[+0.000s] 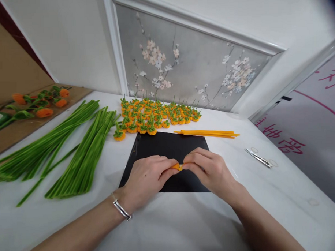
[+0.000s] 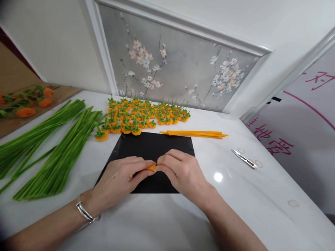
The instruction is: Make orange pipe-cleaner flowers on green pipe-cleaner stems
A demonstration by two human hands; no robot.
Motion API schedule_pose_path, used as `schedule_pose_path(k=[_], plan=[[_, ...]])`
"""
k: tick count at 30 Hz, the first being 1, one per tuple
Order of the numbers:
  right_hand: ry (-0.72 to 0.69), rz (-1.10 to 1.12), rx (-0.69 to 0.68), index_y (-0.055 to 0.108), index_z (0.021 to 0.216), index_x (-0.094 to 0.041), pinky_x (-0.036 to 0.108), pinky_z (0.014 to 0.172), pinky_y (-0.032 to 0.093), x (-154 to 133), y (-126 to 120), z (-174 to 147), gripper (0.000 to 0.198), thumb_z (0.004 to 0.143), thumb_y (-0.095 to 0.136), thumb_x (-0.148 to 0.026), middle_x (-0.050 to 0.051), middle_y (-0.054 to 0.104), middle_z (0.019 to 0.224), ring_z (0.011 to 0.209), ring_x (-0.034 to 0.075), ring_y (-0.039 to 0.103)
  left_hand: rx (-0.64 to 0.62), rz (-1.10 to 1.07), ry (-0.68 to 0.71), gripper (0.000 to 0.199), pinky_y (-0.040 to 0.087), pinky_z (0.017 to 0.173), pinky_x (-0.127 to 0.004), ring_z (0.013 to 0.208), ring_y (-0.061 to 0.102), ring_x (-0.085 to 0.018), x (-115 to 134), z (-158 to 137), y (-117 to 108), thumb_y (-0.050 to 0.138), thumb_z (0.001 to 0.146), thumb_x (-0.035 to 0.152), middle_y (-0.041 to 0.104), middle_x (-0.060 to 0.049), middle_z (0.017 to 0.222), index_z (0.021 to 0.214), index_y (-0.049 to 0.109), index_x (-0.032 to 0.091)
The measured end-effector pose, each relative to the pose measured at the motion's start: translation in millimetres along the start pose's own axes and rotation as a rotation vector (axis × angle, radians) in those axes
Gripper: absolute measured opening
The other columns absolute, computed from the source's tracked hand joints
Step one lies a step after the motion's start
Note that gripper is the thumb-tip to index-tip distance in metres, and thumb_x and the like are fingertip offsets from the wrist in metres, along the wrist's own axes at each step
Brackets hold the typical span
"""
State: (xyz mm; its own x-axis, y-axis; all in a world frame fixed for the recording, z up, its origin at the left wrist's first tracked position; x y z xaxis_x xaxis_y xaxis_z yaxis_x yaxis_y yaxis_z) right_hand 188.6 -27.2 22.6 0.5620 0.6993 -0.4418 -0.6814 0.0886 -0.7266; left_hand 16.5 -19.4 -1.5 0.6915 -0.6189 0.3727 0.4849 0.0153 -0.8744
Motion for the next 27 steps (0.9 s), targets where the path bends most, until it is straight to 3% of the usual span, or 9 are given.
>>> schedule_pose_path(k=[8, 14, 18, 22, 27], plan=[[0.302, 0.234, -0.060, 0.066, 0.083, -0.021, 0.022, 0.057, 0.042, 19, 3, 1, 0.005, 0.083, 0.062, -0.024, -0.001, 0.063, 0.074, 0.061, 0.011, 0.053, 0.065, -0.023, 0.092, 0.015, 0.037, 0.059, -0.024, 0.066, 0.059, -0.013, 6, -3, 0, 0.055, 0.090, 0.031, 0.070, 0.005, 0.074, 0.085, 0.068, 0.025], [0.541, 0.469, -0.251, 0.063, 0.077, -0.017, 0.021, 0.052, 0.033, 33, 12, -1, 0.024, 0.084, 0.060, -0.040, -0.004, 0.052, 0.063, 0.055, 0.009, 0.042, 0.165, -0.072, 0.163, 0.014, 0.037, 0.059, -0.024, 0.063, 0.057, -0.012, 7, -3, 1, 0.056, 0.089, 0.024, 0.069, 0.004, 0.071, 0.082, 0.067, 0.021], [0.640, 0.596, -0.365, 0.059, 0.071, -0.016, 0.021, 0.051, 0.029, 38, 21, -5, 0.034, 0.082, 0.060, -0.049, -0.005, 0.046, 0.058, 0.054, 0.008, 0.039, 0.157, -0.099, 0.156, 0.017, 0.039, 0.059, -0.024, 0.063, 0.058, -0.012, 9, -4, 1, 0.052, 0.091, 0.023, 0.068, 0.002, 0.072, 0.084, 0.068, 0.019], [0.620, 0.647, -0.409, 0.052, 0.064, -0.017, 0.022, 0.051, 0.030, 39, 28, -9, 0.040, 0.086, 0.054, -0.050, -0.005, 0.044, 0.054, 0.052, 0.008, 0.038, 0.126, -0.176, 0.104, 0.015, 0.041, 0.059, -0.021, 0.065, 0.060, -0.011, 9, -4, 0, 0.053, 0.090, 0.020, 0.069, 0.003, 0.076, 0.096, 0.067, 0.021], [0.524, 0.641, -0.459, 0.055, 0.078, -0.017, 0.021, 0.054, 0.037, 30, 31, -11, 0.028, 0.093, 0.044, -0.037, -0.004, 0.047, 0.061, 0.055, 0.009, 0.042, 0.125, -0.361, -0.020, 0.024, 0.046, 0.066, -0.019, 0.074, 0.065, -0.010, 2, -1, -1, 0.053, 0.089, 0.015, 0.072, 0.004, 0.089, 0.107, 0.067, 0.024]])
Point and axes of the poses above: each hand's wrist, its own z-axis towards the middle knuckle, its own y-axis out of the palm, x = y × z, the point moved 3 cm from there along z, towards the middle knuckle
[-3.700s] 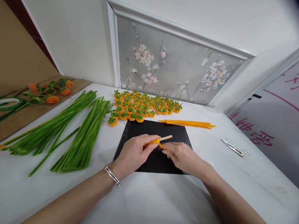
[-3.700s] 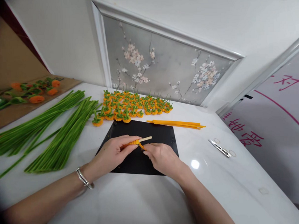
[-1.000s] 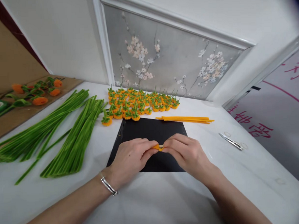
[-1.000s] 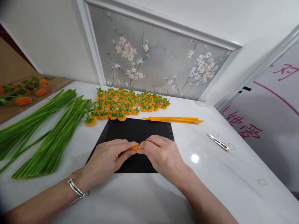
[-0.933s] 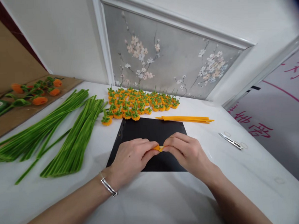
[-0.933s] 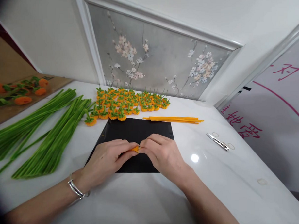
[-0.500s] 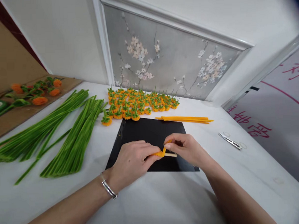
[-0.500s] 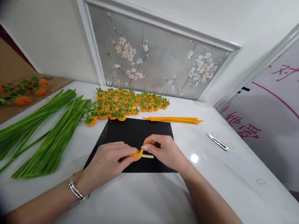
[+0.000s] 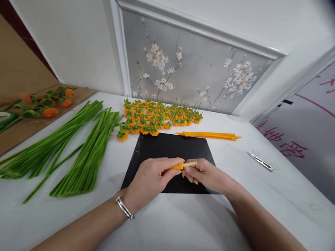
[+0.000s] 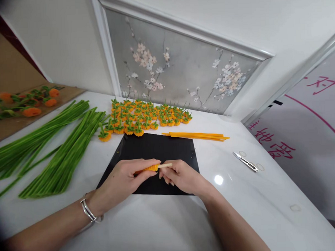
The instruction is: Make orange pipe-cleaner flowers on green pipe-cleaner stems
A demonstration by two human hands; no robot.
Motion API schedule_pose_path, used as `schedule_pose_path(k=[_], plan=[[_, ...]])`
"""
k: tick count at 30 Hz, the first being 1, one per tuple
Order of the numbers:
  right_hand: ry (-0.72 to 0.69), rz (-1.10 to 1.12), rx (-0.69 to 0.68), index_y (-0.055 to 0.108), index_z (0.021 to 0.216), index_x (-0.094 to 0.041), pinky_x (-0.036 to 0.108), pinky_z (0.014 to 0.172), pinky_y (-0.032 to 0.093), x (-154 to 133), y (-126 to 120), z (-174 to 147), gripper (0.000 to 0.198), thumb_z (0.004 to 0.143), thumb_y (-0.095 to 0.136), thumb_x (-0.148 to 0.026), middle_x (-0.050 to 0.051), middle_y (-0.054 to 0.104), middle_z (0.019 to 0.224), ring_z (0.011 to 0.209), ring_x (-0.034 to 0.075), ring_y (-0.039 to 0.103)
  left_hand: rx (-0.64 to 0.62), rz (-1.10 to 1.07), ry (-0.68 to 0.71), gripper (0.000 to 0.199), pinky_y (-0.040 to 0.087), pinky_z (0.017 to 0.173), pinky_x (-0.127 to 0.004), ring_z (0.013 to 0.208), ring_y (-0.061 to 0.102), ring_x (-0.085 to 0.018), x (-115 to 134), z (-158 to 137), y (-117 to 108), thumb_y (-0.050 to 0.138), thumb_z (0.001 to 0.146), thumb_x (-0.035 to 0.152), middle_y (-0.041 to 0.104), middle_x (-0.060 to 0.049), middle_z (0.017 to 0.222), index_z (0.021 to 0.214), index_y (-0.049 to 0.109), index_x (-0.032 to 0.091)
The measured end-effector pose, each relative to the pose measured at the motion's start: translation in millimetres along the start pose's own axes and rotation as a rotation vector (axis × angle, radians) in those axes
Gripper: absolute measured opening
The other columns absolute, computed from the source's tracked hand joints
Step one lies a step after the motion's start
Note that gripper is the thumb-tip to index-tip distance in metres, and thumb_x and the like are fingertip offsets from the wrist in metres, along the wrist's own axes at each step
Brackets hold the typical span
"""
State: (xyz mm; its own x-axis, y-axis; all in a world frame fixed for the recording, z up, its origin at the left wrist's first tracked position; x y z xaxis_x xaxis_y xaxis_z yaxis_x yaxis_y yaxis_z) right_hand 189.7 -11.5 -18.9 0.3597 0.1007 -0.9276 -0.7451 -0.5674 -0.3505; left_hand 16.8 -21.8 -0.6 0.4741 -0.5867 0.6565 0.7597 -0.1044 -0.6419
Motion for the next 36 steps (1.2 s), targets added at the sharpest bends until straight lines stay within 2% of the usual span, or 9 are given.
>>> schedule_pose_path(k=[5, 7, 10, 14, 18, 23, 27, 30, 36], plan=[[-0.002, -0.135, -0.050, 0.055, 0.082, -0.019, 0.020, 0.055, 0.038, -8, 8, -5, 0.019, 0.094, 0.041, -0.026, -0.003, 0.053, 0.067, 0.059, 0.009, 0.047, 0.002, -0.015, -0.106, 0.023, 0.047, 0.070, -0.020, 0.079, 0.066, -0.011, -9, 0, -1, 0.055, 0.089, 0.020, 0.073, 0.003, 0.093, 0.106, 0.070, 0.025], [-0.022, -0.224, -0.026, 0.054, 0.079, -0.019, 0.019, 0.054, 0.037, -14, 9, -7, 0.017, 0.092, 0.044, -0.023, -0.004, 0.055, 0.067, 0.058, 0.008, 0.047, 0.004, 0.028, -0.123, 0.023, 0.047, 0.068, -0.021, 0.077, 0.065, -0.012, -12, 0, 0, 0.055, 0.090, 0.023, 0.072, 0.003, 0.090, 0.107, 0.070, 0.025], [-0.051, -0.400, 0.047, 0.050, 0.069, -0.019, 0.019, 0.055, 0.035, -23, 11, -10, 0.025, 0.093, 0.042, -0.021, -0.004, 0.057, 0.063, 0.055, 0.008, 0.048, 0.002, 0.101, -0.128, 0.023, 0.046, 0.064, -0.022, 0.074, 0.064, -0.013, -13, 0, 0, 0.054, 0.091, 0.026, 0.071, 0.003, 0.085, 0.108, 0.070, 0.025], [-0.124, -0.655, 0.146, 0.045, 0.063, -0.019, 0.022, 0.053, 0.030, -30, 15, -13, 0.031, 0.093, 0.040, -0.021, -0.004, 0.051, 0.056, 0.050, 0.008, 0.044, -0.007, 0.189, -0.092, 0.024, 0.046, 0.065, -0.023, 0.075, 0.064, -0.013, -11, -1, 1, 0.050, 0.093, 0.027, 0.071, 0.002, 0.086, 0.109, 0.068, 0.025], [-0.225, -0.759, 0.247, 0.042, 0.061, -0.019, 0.023, 0.049, 0.025, -34, 17, -16, 0.030, 0.091, 0.040, -0.018, -0.004, 0.043, 0.053, 0.047, 0.009, 0.037, -0.046, 0.291, -0.018, 0.024, 0.045, 0.063, -0.023, 0.074, 0.064, -0.013, -7, -2, 2, 0.049, 0.094, 0.025, 0.070, 0.002, 0.085, 0.108, 0.068, 0.025], [-0.345, -0.875, 0.410, 0.056, 0.073, -0.017, 0.024, 0.051, 0.030, -37, 13, -19, 0.025, 0.092, 0.040, -0.019, 0.000, 0.055, 0.062, 0.052, 0.010, 0.047, -0.069, 0.375, 0.068, 0.021, 0.043, 0.061, -0.024, 0.071, 0.063, -0.014, -2, -3, 2, 0.049, 0.093, 0.025, 0.068, 0.003, 0.079, 0.102, 0.068, 0.024], [-0.389, -0.770, 0.416, 0.063, 0.088, -0.020, 0.022, 0.060, 0.040, -38, 7, -18, 0.018, 0.094, 0.046, -0.022, 0.002, 0.061, 0.079, 0.066, 0.012, 0.056, -0.075, 0.397, 0.084, 0.019, 0.041, 0.059, -0.025, 0.069, 0.062, -0.014, 1, -3, 3, 0.050, 0.093, 0.024, 0.067, 0.003, 0.075, 0.095, 0.068, 0.024], [-0.399, -0.586, 0.406, 0.066, 0.084, -0.022, 0.023, 0.067, 0.044, -37, 1, -15, 0.015, 0.091, 0.052, -0.021, 0.002, 0.059, 0.084, 0.074, 0.012, 0.058, -0.074, 0.372, 0.074, 0.017, 0.040, 0.061, -0.025, 0.071, 0.062, -0.014, 3, -3, 3, 0.051, 0.092, 0.025, 0.068, 0.003, 0.078, 0.095, 0.068, 0.025], [-0.187, -0.246, 0.366, 0.062, 0.073, -0.019, 0.024, 0.055, 0.037, -27, -7, -6, 0.016, 0.085, 0.060, -0.030, 0.000, 0.056, 0.074, 0.062, 0.011, 0.048, -0.034, 0.343, 0.082, 0.021, 0.040, 0.062, -0.024, 0.069, 0.060, -0.013, 6, -4, 3, 0.051, 0.091, 0.030, 0.068, 0.003, 0.074, 0.081, 0.068, 0.022]])
Point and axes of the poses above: each hand's wrist, its own z-axis towards the middle knuckle, its own y-axis out of the palm, x = y × z, the point moved 3 cm from there along z, towards the middle knuckle
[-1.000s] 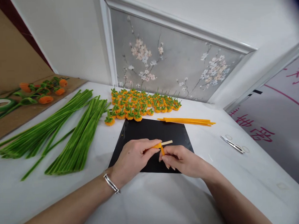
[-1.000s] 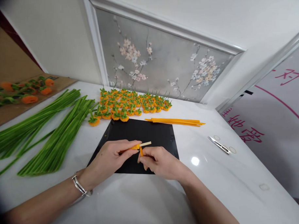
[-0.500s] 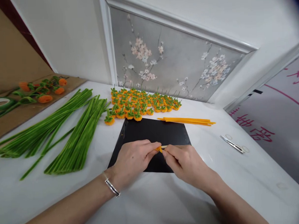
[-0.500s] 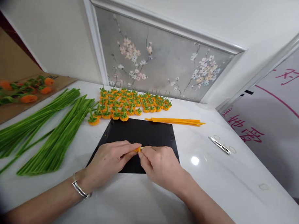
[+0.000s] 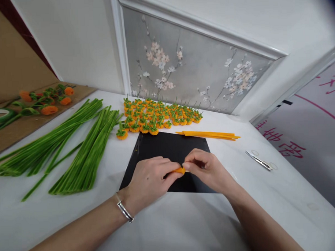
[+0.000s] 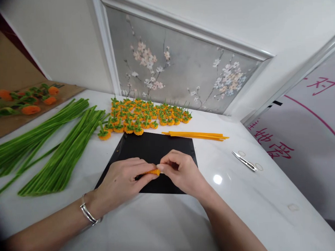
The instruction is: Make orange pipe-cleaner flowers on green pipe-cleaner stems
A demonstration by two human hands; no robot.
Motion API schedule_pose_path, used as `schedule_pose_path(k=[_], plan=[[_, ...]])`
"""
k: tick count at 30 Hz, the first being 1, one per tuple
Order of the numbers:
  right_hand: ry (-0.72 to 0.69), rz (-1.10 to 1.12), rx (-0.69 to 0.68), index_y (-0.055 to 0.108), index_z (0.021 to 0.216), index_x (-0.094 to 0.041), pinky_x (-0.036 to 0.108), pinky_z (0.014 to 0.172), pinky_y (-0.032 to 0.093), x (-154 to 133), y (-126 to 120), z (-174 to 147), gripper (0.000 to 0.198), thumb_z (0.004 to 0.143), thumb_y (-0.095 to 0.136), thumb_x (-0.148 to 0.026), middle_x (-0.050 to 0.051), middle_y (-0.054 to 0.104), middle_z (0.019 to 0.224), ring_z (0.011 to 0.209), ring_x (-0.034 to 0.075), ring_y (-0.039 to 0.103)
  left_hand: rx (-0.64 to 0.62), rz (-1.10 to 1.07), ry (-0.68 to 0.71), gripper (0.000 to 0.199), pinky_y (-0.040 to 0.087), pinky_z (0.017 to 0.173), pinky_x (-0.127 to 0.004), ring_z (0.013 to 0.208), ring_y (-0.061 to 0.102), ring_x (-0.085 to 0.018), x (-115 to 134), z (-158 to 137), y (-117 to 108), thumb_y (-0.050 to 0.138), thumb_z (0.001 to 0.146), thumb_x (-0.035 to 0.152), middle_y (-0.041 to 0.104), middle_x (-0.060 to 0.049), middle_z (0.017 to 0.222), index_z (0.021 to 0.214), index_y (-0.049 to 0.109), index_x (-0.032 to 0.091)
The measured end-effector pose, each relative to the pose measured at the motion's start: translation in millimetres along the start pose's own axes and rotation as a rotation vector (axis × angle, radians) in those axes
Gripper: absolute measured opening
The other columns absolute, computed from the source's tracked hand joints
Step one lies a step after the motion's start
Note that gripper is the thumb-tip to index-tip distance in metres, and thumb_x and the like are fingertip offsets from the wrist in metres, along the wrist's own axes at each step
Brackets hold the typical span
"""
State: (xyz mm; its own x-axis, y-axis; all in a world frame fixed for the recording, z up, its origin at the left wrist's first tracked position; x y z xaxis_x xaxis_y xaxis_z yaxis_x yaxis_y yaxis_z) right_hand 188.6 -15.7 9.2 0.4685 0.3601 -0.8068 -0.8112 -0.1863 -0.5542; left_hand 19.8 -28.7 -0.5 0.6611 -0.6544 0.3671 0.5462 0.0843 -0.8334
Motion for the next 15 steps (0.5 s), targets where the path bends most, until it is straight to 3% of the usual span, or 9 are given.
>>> schedule_pose_path(k=[8, 12, 15], plan=[[0.427, 0.739, -0.274, 0.054, 0.066, -0.015, 0.020, 0.042, 0.017, 16, 14, -2, 0.029, 0.075, 0.072, -0.037, -0.009, 0.037, 0.049, 0.044, 0.003, 0.025, 0.070, -0.035, 0.124, 0.016, 0.040, 0.062, -0.024, 0.066, 0.057, -0.012, 6, 1, -4, 0.055, 0.090, 0.027, 0.070, 0.003, 0.074, 0.081, 0.067, 0.021], [0.542, 0.967, -0.355, 0.054, 0.067, -0.015, 0.018, 0.038, 0.010, 19, 19, -2, 0.027, 0.072, 0.075, -0.031, -0.010, 0.037, 0.046, 0.038, 0.001, 0.021, 0.119, -0.062, 0.127, 0.013, 0.040, 0.059, -0.024, 0.063, 0.056, -0.012, 7, -1, -5, 0.056, 0.089, 0.027, 0.069, 0.003, 0.072, 0.085, 0.067, 0.021], [0.571, 1.075, -0.354, 0.052, 0.070, -0.017, 0.016, 0.036, 0.010, 19, 22, -1, 0.027, 0.071, 0.076, -0.029, -0.011, 0.036, 0.045, 0.036, 0.000, 0.020, 0.132, -0.096, 0.049, 0.013, 0.040, 0.057, -0.023, 0.060, 0.056, -0.011, 5, -3, -5, 0.057, 0.087, 0.025, 0.068, 0.003, 0.071, 0.096, 0.065, 0.021]])
Point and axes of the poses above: each hand's wrist, its own z-axis towards the middle knuckle, its own y-axis out of the palm, x = y × z, the point moved 3 cm from there along z, towards the middle knuckle
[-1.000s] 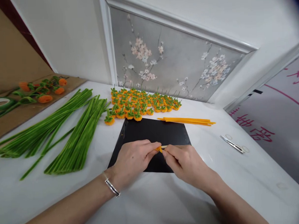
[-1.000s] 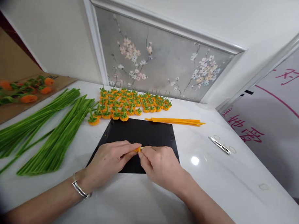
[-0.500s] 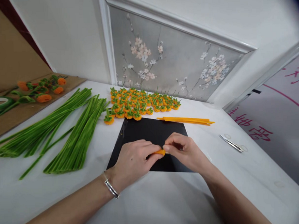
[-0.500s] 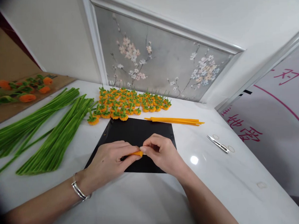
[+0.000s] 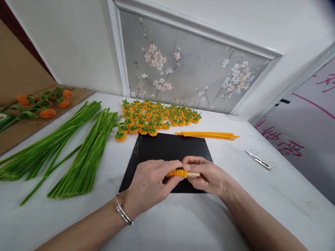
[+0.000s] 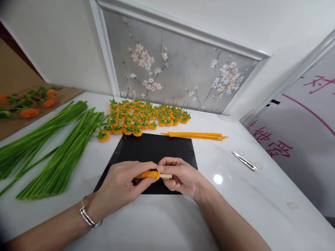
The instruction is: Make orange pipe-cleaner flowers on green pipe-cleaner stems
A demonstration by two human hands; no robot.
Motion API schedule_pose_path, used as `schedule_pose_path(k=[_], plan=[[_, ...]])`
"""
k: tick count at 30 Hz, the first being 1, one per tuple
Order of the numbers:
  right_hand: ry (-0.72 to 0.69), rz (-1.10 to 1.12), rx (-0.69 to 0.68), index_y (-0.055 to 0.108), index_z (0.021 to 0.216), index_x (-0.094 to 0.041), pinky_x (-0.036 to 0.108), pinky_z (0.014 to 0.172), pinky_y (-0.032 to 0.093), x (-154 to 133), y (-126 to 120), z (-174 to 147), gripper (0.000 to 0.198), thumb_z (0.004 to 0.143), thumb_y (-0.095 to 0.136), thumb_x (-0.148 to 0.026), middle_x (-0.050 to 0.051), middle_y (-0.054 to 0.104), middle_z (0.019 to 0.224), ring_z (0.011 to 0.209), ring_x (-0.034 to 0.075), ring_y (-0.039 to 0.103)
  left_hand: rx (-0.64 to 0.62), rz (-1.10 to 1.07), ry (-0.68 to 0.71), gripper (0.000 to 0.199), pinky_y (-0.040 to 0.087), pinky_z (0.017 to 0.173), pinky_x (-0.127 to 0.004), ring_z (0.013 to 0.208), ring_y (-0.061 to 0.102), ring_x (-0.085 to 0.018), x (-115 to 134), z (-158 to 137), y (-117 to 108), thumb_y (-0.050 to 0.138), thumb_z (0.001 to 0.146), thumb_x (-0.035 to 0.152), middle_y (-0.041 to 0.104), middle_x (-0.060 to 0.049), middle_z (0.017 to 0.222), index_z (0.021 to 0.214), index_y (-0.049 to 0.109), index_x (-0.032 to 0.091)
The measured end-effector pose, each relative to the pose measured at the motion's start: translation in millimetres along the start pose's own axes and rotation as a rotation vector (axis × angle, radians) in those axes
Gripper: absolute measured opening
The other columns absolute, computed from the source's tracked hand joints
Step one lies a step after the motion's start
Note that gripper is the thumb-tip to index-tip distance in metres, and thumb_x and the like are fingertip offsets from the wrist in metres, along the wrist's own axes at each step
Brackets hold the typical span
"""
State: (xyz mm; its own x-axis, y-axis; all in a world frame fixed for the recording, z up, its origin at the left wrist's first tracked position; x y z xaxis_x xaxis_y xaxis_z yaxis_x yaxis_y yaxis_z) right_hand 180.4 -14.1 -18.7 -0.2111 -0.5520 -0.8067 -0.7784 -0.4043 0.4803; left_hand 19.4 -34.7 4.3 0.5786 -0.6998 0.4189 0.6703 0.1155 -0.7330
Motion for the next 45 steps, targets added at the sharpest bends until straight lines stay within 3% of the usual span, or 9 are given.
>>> schedule_pose_path(k=[5, 9, 13, 16, 20, 24, 30, 36, 45], plan=[[-0.082, 0.020, 0.033, 0.053, 0.073, -0.018, 0.015, 0.038, 0.020, 4, 1, 2, 0.024, 0.071, 0.076, -0.026, -0.009, 0.043, 0.049, 0.038, 0.002, 0.034, -0.098, -0.207, -0.206, 0.033, 0.041, 0.051, -0.020, 0.055, 0.056, -0.010, -6, 0, 5, 0.055, 0.086, 0.024, 0.069, 0.004, 0.073, 0.119, 0.057, 0.023], [-0.235, -0.102, 0.079, 0.058, 0.078, -0.018, 0.018, 0.046, 0.033, 6, 5, 2, 0.021, 0.077, 0.072, -0.034, -0.004, 0.055, 0.063, 0.050, 0.006, 0.048, -0.111, -0.531, -0.293, 0.027, 0.049, 0.063, -0.021, 0.074, 0.062, -0.013, -9, 4, 6, 0.049, 0.090, 0.024, 0.071, -0.003, 0.093, 0.111, 0.067, 0.020], [-0.365, -0.238, 0.092, 0.059, 0.079, -0.017, 0.021, 0.052, 0.038, 5, 12, -1, 0.023, 0.086, 0.060, -0.038, -0.001, 0.058, 0.068, 0.054, 0.007, 0.048, -0.095, -0.734, -0.412, 0.024, 0.047, 0.060, -0.021, 0.067, 0.056, -0.011, -13, 8, 4, 0.055, 0.088, 0.030, 0.068, -0.002, 0.080, 0.101, 0.070, 0.017], [-0.471, -0.487, 0.195, 0.061, 0.083, -0.017, 0.024, 0.056, 0.043, 2, 12, -4, 0.019, 0.089, 0.056, -0.034, 0.002, 0.062, 0.073, 0.059, 0.010, 0.053, -0.154, -0.910, -0.563, 0.023, 0.032, 0.044, -0.018, 0.052, 0.040, -0.006, -15, 8, 5, 0.055, 0.087, 0.034, 0.057, 0.002, 0.066, 0.091, 0.069, 0.016], [-0.814, -0.942, 0.493, 0.062, 0.097, -0.022, 0.028, 0.063, 0.049, -11, 9, -16, 0.012, 0.085, 0.059, -0.023, 0.004, 0.064, 0.090, 0.068, 0.013, 0.058, -0.272, -1.161, -0.709, 0.029, 0.017, 0.042, -0.021, 0.046, 0.027, -0.004, -16, 6, 8, 0.055, 0.087, 0.038, 0.048, 0.004, 0.061, 0.073, 0.061, 0.014], [-1.014, -1.181, 0.409, 0.064, 0.107, -0.027, 0.034, 0.077, 0.054, -18, 11, -22, 0.023, 0.086, 0.057, -0.020, 0.007, 0.056, 0.116, 0.091, 0.019, 0.061, -0.382, -1.247, -0.713, 0.030, 0.011, 0.042, -0.023, 0.045, 0.021, -0.004, -13, 6, 10, 0.056, 0.086, 0.041, 0.045, 0.005, 0.060, 0.072, 0.058, 0.014], [-1.008, -1.252, 0.315, 0.067, 0.099, -0.026, 0.034, 0.084, 0.052, -19, 12, -20, 0.016, 0.088, 0.056, -0.020, 0.006, 0.061, 0.104, 0.096, 0.020, 0.060, -0.403, -1.105, -0.601, 0.034, 0.012, 0.042, -0.024, 0.045, 0.022, -0.005, -12, 8, 10, 0.052, 0.088, 0.038, 0.042, 0.005, 0.057, 0.064, 0.056, 0.014], [-0.941, -1.109, 0.376, 0.064, 0.083, -0.023, 0.030, 0.073, 0.051, -18, 14, -18, 0.006, 0.085, 0.060, -0.019, 0.004, 0.062, 0.088, 0.080, 0.016, 0.059, -0.304, -0.770, -0.439, 0.030, 0.023, 0.049, -0.022, 0.055, 0.032, -0.008, -9, 10, 6, 0.051, 0.087, 0.032, 0.043, 0.004, 0.058, 0.065, 0.062, 0.014], [-0.697, -0.773, 0.127, 0.061, 0.109, -0.027, 0.028, 0.069, 0.047, -19, -1, -16, 0.029, 0.082, 0.066, -0.035, 0.004, 0.055, 0.102, 0.081, 0.015, 0.055, -0.442, -1.211, -0.596, 0.035, 0.011, 0.044, -0.025, 0.047, 0.018, -0.006, -6, 6, 9, 0.048, 0.091, 0.038, 0.037, 0.006, 0.057, 0.064, 0.048, 0.015]])
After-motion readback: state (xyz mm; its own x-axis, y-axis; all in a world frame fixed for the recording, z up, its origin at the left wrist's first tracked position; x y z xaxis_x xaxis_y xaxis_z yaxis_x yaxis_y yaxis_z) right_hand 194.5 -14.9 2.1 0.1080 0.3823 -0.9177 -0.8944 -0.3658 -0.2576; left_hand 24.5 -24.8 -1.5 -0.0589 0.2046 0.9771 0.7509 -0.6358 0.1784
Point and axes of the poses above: each hand's wrist, its own z-axis towards the middle knuckle, its own y-axis out of the palm, x = y × z, the point moved 3 cm from there along z, towards the middle knuckle
